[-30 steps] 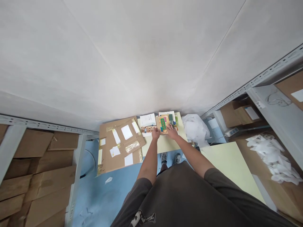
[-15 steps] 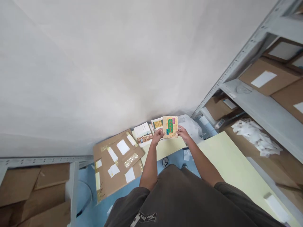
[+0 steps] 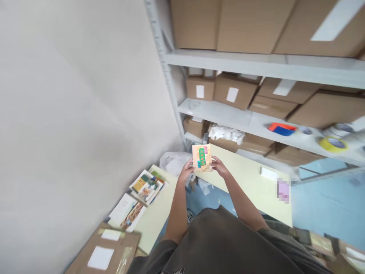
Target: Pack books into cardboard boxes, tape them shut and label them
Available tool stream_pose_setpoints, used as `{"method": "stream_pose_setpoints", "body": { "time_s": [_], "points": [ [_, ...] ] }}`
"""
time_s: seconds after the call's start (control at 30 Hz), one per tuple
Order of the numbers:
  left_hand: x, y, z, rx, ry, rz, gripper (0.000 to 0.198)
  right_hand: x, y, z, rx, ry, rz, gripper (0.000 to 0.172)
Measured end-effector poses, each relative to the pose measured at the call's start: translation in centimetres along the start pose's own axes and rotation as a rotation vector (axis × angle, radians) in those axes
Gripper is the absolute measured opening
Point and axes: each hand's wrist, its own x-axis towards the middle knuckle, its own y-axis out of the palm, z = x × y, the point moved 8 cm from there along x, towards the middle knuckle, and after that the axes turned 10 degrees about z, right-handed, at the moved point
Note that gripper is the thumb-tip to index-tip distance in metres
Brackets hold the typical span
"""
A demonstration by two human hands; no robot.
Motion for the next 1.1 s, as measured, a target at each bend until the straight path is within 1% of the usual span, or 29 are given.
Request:
{"method": "stream_pose_setpoints", "body": {
  "time_s": [0.07,0.13,0.23,0.3,0.37,0.43,0.47,0.5,0.57,0.63,0.7,0.73,0.8,0.83,0.87,0.9,0.97,1.0,1.03,1.1],
  "points": [
    [2.6,5.0,0.7,0.026,-0.024,0.063,0.089,-3.2,-4.8,1.0,0.043,-0.015,-0.073,0.062],
    [4.8,9.7,1.6,0.053,-0.043,0.124,0.089,-6.5,-9.2,1.6,0.083,-0.04,-0.14,0.062],
    [7.5,16.3,2.8,0.084,-0.066,0.207,0.087,-11.6,-14.5,2.4,0.133,-0.102,-0.218,0.061],
    [9.0,20.5,3.5,0.103,-0.083,0.254,0.083,-14.8,-17.4,2.8,0.152,-0.137,-0.267,0.06],
    [10.1,24.2,4.2,0.121,-0.105,0.298,0.08,-17.8,-19.8,3.1,0.168,-0.16,-0.321,0.061],
    [10.9,27.3,4.6,0.133,-0.123,0.34,0.077,-20.2,-21.7,3.1,0.205,-0.181,-0.367,0.064],
    [11.3,28.5,4.8,0.138,-0.128,0.357,0.077,-21.1,-22.4,3.1,0.228,-0.192,-0.383,0.065],
    [11.6,29.5,4.8,0.144,-0.132,0.372,0.077,-21.7,-23.0,3.1,0.25,-0.203,-0.397,0.066],
    [12.3,30.7,4.7,0.165,-0.132,0.399,0.076,-22.4,-23.8,3.1,0.279,-0.228,-0.424,0.066],
    [13.1,31.2,4.4,0.197,-0.124,0.428,0.074,-22.4,-24.2,3.2,0.296,-0.258,-0.451,0.066],
    [14.1,31.1,3.6,0.244,-0.093,0.44,0.071,-22.1,-24.3,3.7,0.318,-0.293,-0.473,0.066],
    [14.6,30.9,2.9,0.279,-0.06,0.421,0.068,-21.8,-24.2,4.0,0.324,-0.308,-0.483,0.065],
    [15.7,30.6,1.3,0.365,0.037,0.347,0.06,-21.0,-24.0,4.9,0.311,-0.337,-0.509,0.063],
    [16.1,30.7,0.5,0.402,0.084,0.319,0.056,-20.5,-23.9,5.4,0.287,-0.351,-0.525,0.062],
    [16.3,31.1,-0.1,0.427,0.12,0.315,0.052,-20.0,-23.6,6.1,0.25,-0.369,-0.542,0.06],
    [16.3,31.9,-0.6,0.437,0.142,0.341,0.049,-19.3,-23.3,6.8,0.201,-0.389,-0.554,0.058],
    [16.2,33.8,-0.9,0.42,0.158,0.444,0.049,-17.6,-22.1,8.0,0.076,-0.424,-0.558,0.056],
    [16.0,34.7,-1.1,0.408,0.168,0.487,0.052,-16.6,-21.3,8.5,0.011,-0.436,-0.55,0.055],
    [16.0,35.1,-1.3,0.401,0.172,0.505,0.056,-15.5,-20.5,8.8,-0.047,-0.444,-0.537,0.056],
    [16.3,34.7,-1.5,0.385,0.147,0.496,0.061,-13.6,-19.2,9.0,-0.132,-0.447,-0.497,0.057]
  ]
}}
